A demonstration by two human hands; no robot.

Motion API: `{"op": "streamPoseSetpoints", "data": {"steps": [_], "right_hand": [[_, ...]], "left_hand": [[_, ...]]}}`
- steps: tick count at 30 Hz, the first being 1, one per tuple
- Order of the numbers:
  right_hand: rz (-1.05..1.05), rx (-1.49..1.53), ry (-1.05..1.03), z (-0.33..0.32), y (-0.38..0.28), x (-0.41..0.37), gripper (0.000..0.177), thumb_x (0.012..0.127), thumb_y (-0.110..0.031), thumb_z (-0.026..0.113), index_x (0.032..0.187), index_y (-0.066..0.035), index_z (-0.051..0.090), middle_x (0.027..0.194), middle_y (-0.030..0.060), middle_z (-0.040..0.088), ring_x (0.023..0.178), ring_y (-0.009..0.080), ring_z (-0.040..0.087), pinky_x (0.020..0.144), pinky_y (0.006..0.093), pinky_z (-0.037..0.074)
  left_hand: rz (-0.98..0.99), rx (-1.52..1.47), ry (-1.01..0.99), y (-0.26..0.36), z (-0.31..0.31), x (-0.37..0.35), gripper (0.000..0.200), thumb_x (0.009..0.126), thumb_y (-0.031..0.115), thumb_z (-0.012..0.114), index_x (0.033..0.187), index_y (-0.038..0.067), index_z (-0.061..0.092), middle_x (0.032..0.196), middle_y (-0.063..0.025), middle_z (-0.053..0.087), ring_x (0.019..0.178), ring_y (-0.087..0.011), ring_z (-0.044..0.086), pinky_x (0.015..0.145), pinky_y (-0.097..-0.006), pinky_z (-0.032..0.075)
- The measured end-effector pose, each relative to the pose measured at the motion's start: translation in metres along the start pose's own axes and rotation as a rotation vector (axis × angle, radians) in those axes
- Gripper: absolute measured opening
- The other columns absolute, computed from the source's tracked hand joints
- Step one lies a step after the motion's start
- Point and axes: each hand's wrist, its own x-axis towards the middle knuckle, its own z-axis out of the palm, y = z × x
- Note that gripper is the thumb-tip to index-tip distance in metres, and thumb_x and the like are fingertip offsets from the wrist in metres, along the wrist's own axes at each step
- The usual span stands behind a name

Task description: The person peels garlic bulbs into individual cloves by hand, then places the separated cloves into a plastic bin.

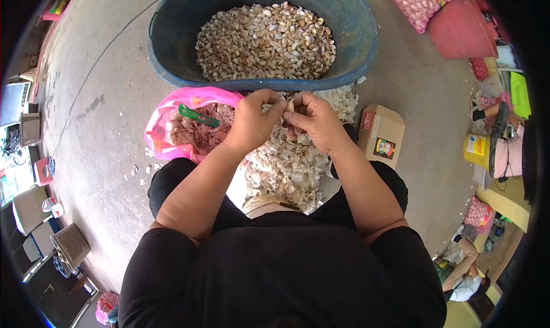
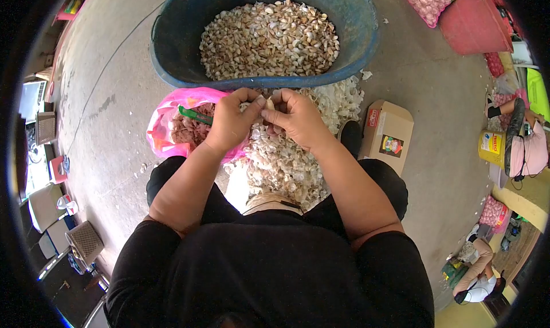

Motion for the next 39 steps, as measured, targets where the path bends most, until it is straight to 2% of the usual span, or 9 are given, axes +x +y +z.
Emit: {"op": "streamPoseSetpoints", "data": {"steps": [2,5,8,15,18,21,27,31,39], "right_hand": [[-0.033,0.097,0.018,0.0,-0.002,0.0,0.021,0.081,-0.007,0.056,0.101,-0.002,0.051,0.074,0.0056,0.057,0.059,0.0113,0.056,0.051,0.0231,0.047],[0.005,0.254,0.081,-0.001,-0.014,-0.002,0.023,0.081,-0.006,0.056,0.103,-0.003,0.052,0.079,0.0059,0.057,0.063,0.0111,0.055,0.056,0.0231,0.047],[-0.004,0.017,0.071,-0.013,-0.003,0.003,0.019,0.08,-0.009,0.058,0.098,-0.004,0.056,0.081,0.008,0.06,0.061,0.013,0.056,0.056,0.0244,0.046],[-0.076,-0.77,0.224,0.004,-0.001,-0.002,0.024,0.069,-0.006,0.066,0.089,0.004,0.059,0.072,0.0087,0.062,0.057,0.0125,0.055,0.054,0.0265,0.044],[0.078,-0.59,0.183,0.005,-0.009,-0.002,0.021,0.069,-0.006,0.065,0.088,0.002,0.059,0.076,0.009,0.063,0.062,0.0139,0.058,0.056,0.027,0.045],[-0.116,-0.66,0.106,-0.007,0.0,0.001,0.019,0.074,-0.003,0.061,0.092,0.003,0.057,0.074,0.0033,0.058,0.062,0.0076,0.053,0.055,0.0214,0.044],[0.22,-0.316,-0.049,-0.005,0.003,0.009,0.018,0.08,-0.004,0.053,0.097,0.003,0.053,0.085,0.0058,0.058,0.072,0.0149,0.059,0.067,0.0265,0.047],[-0.009,-0.291,0.055,-0.012,0.014,0.018,0.015,0.082,-0.003,0.05,0.095,0.003,0.052,0.079,0.0062,0.058,0.068,0.0145,0.058,0.059,0.0238,0.046],[-0.105,-1.02,0.343,-0.05,0.068,0.024,0.012,0.077,-0.008,0.055,0.085,0.0,0.057,0.069,0.011,0.059,0.06,0.0215,0.058,0.056,0.0315,0.045]], "left_hand": [[-0.32,-0.388,-0.05,-0.002,-0.001,0.005,0.015,0.079,0.012,0.059,0.084,-0.002,0.056,0.071,-0.0025,0.057,0.062,-0.0097,0.052,0.058,-0.0235,0.044],[-0.331,-0.143,-0.165,-0.016,-0.008,0.008,0.022,0.075,0.017,0.062,0.084,-0.002,0.058,0.074,-0.0107,0.059,0.068,-0.0148,0.055,0.063,-0.0271,0.043],[0.016,0.157,-0.144,-0.022,-0.003,0.004,0.026,0.075,0.019,0.062,0.087,-0.003,0.057,0.078,-0.0103,0.06,0.07,-0.0144,0.055,0.065,-0.0272,0.044],[-0.11,0.041,-0.178,0.003,0.001,0.0,0.021,0.079,0.013,0.06,0.094,-0.002,0.058,0.082,-0.0069,0.061,0.076,-0.0107,0.054,0.069,-0.0239,0.043],[-0.205,-0.057,-0.15,0.003,-0.003,0.003,0.019,0.08,0.014,0.058,0.09,-0.002,0.06,0.077,-0.0064,0.062,0.07,-0.0092,0.053,0.065,-0.0229,0.043],[-0.254,-0.121,-0.148,0.002,-0.006,0.005,0.018,0.08,0.015,0.057,0.085,-0.003,0.061,0.073,-0.0053,0.061,0.066,-0.0079,0.052,0.061,-0.0222,0.043],[-0.505,-0.57,-0.215,-0.006,-0.003,0.007,0.018,0.083,0.016,0.054,0.083,-0.001,0.058,0.072,-0.0051,0.059,0.064,-0.0117,0.055,0.059,-0.0242,0.044],[-0.562,-0.88,-0.128,-0.017,-0.013,0.018,0.012,0.083,0.012,0.051,0.084,0.0,0.056,0.073,-0.005,0.058,0.066,-0.0159,0.057,0.063,-0.0262,0.046],[-0.464,-0.917,0.092,-0.006,-0.054,0.006,0.017,0.083,0.009,0.05,0.098,0.002,0.052,0.087,-0.0079,0.056,0.082,-0.0165,0.056,0.07,-0.0284,0.049]]}}
